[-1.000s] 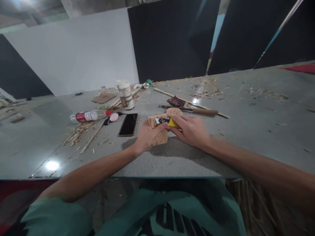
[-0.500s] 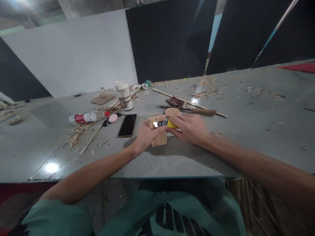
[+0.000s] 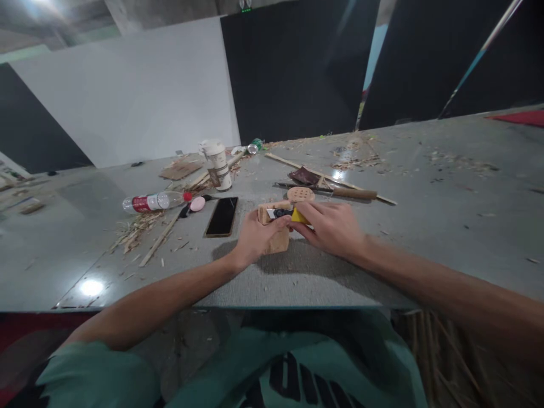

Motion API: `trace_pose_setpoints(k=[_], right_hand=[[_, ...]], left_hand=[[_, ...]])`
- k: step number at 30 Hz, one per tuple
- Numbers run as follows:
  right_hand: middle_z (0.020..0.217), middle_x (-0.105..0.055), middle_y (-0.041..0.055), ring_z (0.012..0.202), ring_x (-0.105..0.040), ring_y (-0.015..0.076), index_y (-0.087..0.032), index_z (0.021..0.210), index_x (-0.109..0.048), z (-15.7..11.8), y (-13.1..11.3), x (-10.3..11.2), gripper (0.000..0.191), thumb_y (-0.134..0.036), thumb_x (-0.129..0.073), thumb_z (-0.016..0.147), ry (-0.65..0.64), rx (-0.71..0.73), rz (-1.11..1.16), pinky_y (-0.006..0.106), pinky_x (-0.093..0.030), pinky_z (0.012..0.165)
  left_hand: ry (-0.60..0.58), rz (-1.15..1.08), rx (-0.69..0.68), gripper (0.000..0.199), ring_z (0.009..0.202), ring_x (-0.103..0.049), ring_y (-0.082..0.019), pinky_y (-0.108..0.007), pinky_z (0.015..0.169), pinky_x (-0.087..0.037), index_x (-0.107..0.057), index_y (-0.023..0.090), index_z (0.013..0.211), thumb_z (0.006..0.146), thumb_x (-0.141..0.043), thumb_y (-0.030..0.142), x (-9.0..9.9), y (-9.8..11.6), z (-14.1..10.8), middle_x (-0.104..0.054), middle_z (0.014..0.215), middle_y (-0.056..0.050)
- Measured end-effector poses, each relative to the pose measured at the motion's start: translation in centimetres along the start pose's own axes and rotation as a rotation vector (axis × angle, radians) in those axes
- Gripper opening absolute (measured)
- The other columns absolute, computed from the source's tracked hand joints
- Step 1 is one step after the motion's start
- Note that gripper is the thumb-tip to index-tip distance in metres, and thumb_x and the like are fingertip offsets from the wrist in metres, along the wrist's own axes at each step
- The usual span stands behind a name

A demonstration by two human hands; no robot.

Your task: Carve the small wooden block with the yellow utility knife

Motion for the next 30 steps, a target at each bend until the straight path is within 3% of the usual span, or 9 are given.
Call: trace_pose_setpoints(k=[5, 13, 17, 21, 26, 30], right_hand=[[0.081, -0.075, 0.0081, 0.066, -0.064, 0.0186, -0.018, 0.095, -0.064, -0.01, -0.19, -0.05, 0.038, -0.048, -0.049, 0.112, -0.004, -0.025, -0.009, 0.033, -0.029, 0.057], [0.08, -0.075, 0.0088, 0.066, -0.064, 0.0189, -0.017, 0.098, -0.064, 0.04, -0.2, -0.21, 0.037, -0.048, -0.049, 0.112, 0.001, -0.066, -0.015, 0.032, -0.028, 0.058], [0.079, -0.075, 0.0073, 0.064, -0.063, 0.0186, -0.017, 0.098, -0.065, 0.03, 0.02, -0.22, 0.039, -0.05, -0.048, 0.112, -0.018, -0.048, -0.005, 0.032, -0.027, 0.058], [0.077, -0.074, 0.0072, 0.064, -0.063, 0.0184, -0.017, 0.096, -0.065, 0.09, 0.26, -0.16, 0.042, -0.051, -0.046, 0.112, -0.045, -0.015, 0.003, 0.032, -0.027, 0.058], [0.075, -0.073, 0.0077, 0.065, -0.062, 0.0186, -0.017, 0.095, -0.066, 0.2, 0.51, -0.03, 0.045, -0.051, -0.042, 0.113, -0.091, 0.024, 0.01, 0.032, -0.026, 0.059], [0.078, -0.074, 0.0082, 0.064, -0.062, 0.0185, -0.016, 0.097, -0.065, 0.19, 0.59, 0.2, 0.046, -0.052, -0.04, 0.113, -0.109, 0.009, 0.0, 0.032, -0.024, 0.058]], left_hand=[[0.042, 0.001, -0.02, 0.037, 0.104, -0.079, -0.027, -0.036, 0.091, -0.064, -0.082, 0.022, 0.108, 0.084, -0.087, 0.05, -0.19, 0.31, -0.15, -0.084, 0.109, -0.007], [0.084, -0.023, -0.012, 0.038, 0.087, -0.078, -0.021, -0.031, 0.079, -0.064, -0.081, 0.023, 0.114, 0.085, -0.086, 0.048, -0.38, 0.12, -0.07, -0.083, 0.101, -0.004], [0.054, -0.031, -0.012, 0.035, 0.095, -0.078, -0.023, -0.031, 0.082, -0.064, -0.081, 0.021, 0.107, 0.085, -0.086, 0.048, -0.23, -0.26, 0.08, -0.083, 0.101, -0.005], [0.029, -0.039, -0.02, 0.039, 0.105, -0.077, -0.023, -0.032, 0.09, -0.063, -0.079, 0.023, 0.115, 0.083, -0.088, 0.045, -0.11, -0.54, 0.11, -0.082, 0.113, -0.006], [-0.012, -0.032, -0.019, 0.041, 0.105, -0.077, -0.024, -0.031, 0.088, -0.063, -0.079, 0.023, 0.116, 0.084, -0.087, 0.047, 0.03, -0.63, 0.01, -0.081, 0.114, -0.006], [-0.069, 0.001, -0.093, 0.043, 0.116, -0.074, -0.025, -0.034, 0.099, -0.06, -0.077, 0.026, 0.125, 0.088, -0.084, 0.046, 0.36, -0.53, 0.1, -0.079, 0.126, -0.006]])
Point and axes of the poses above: each hand's wrist, its own z-axis towards the middle knuckle, its own x-axis out of the back of the hand, y = z × x, the point moved 1 cm from there along z, towards the middle knuckle
